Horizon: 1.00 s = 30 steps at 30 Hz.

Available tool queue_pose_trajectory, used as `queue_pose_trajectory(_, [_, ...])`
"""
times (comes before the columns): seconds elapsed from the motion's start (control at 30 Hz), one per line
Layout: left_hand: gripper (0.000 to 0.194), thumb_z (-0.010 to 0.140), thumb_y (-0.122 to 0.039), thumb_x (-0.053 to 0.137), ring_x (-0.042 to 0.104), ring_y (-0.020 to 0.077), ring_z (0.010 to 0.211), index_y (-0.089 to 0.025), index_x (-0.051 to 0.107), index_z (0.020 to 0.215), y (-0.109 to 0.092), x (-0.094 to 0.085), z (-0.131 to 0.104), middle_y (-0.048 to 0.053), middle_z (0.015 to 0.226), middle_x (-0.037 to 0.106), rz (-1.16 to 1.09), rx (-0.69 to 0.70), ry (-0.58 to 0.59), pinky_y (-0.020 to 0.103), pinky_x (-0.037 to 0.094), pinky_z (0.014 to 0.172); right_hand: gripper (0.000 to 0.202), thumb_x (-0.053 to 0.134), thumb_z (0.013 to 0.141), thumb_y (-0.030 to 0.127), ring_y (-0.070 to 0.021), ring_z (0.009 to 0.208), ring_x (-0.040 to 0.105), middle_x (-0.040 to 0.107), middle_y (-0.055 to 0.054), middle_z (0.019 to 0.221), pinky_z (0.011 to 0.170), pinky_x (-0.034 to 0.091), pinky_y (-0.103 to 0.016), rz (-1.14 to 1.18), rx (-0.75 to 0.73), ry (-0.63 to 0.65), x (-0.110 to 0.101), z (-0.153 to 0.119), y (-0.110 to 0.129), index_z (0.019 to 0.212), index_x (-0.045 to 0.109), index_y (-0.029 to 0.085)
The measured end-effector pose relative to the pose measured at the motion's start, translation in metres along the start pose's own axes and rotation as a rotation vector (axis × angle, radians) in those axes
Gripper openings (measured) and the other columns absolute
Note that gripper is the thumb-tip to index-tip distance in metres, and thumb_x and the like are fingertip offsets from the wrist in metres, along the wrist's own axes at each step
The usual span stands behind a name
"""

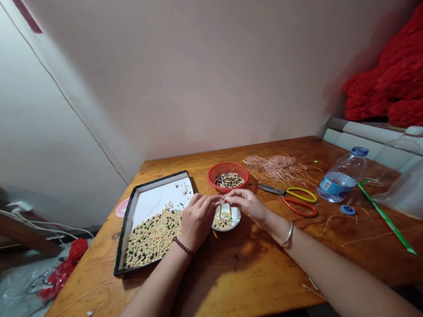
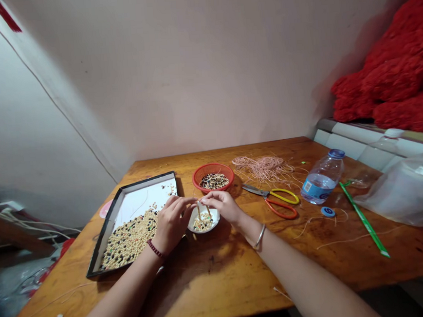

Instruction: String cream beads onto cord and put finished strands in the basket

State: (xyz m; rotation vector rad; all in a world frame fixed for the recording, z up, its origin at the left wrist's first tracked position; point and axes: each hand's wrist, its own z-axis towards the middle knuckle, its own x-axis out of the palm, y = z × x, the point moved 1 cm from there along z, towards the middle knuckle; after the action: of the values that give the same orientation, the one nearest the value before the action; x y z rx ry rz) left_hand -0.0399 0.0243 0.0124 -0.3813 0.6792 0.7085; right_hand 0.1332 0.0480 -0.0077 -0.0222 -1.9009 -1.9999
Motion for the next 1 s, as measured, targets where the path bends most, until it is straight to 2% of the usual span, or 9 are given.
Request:
queue_pose_trajectory(0.3, [0.011,0.090,-0.024,0.056,0.056,0.0139,0.074,-0.019,0.063,0.096,0.002,0.002,-0.001,0.002,0.084,0.069,-0.054,-0.018,-0.059,0.024,0.045,0.067,0.023,0.077,0.063,0.036,-0.0153,0.078,0.064,0.071,-0.003,0.078,0.080,0.046,-0.029,0.023,0.062,0.108,0.002,-0.005,0.007,0.069,0.067,0.017])
queue_pose_trajectory(0.5, [0.008,0.087,-0.024,0.061,0.053,0.0137,0.071,-0.021,0.064,0.094,0.004,0.002,-0.001,0.000,0.076,0.068,-0.041,0.034,-0.085,0.024,0.043,0.063,0.025,0.078,0.063,0.036,-0.0131,0.072,0.061,0.069,-0.003,0.075,0.074,0.044,-0.027,0.028,0.080,0.154,0.001,-0.007,0.010,0.073,0.068,0.015])
queue_pose_trajectory(0.8, [0.014,0.090,-0.026,0.056,0.053,0.0169,0.075,-0.022,0.063,0.101,0.002,0.000,0.000,0.001,0.082,0.068,0.088,0.030,0.028,0.028,0.044,0.066,0.030,0.077,0.066,0.041,-0.0127,0.071,0.059,0.068,-0.004,0.075,0.073,0.042,-0.028,-0.060,0.054,0.185,-0.002,-0.005,0.007,0.076,0.072,0.014])
queue_pose_trajectory(0.93, [0.023,0.091,-0.029,0.055,0.055,0.0183,0.079,-0.023,0.062,0.112,0.004,0.004,-0.001,0.002,0.087,0.069,0.105,-0.059,0.090,0.029,0.044,0.067,0.029,0.077,0.066,0.040,-0.0126,0.071,0.060,0.069,-0.004,0.075,0.076,0.043,-0.029,-0.042,0.050,0.173,-0.002,-0.006,0.007,0.077,0.072,0.014])
queue_pose_trajectory(1.0, [0.019,0.091,-0.029,0.054,0.055,0.0182,0.079,-0.022,0.064,0.105,0.006,0.006,-0.001,0.002,0.086,0.069,0.062,-0.115,0.095,0.029,0.044,0.068,0.028,0.078,0.066,0.040,-0.0127,0.072,0.060,0.069,-0.004,0.076,0.077,0.044,-0.029,-0.017,0.052,0.151,-0.002,-0.005,0.006,0.076,0.072,0.014])
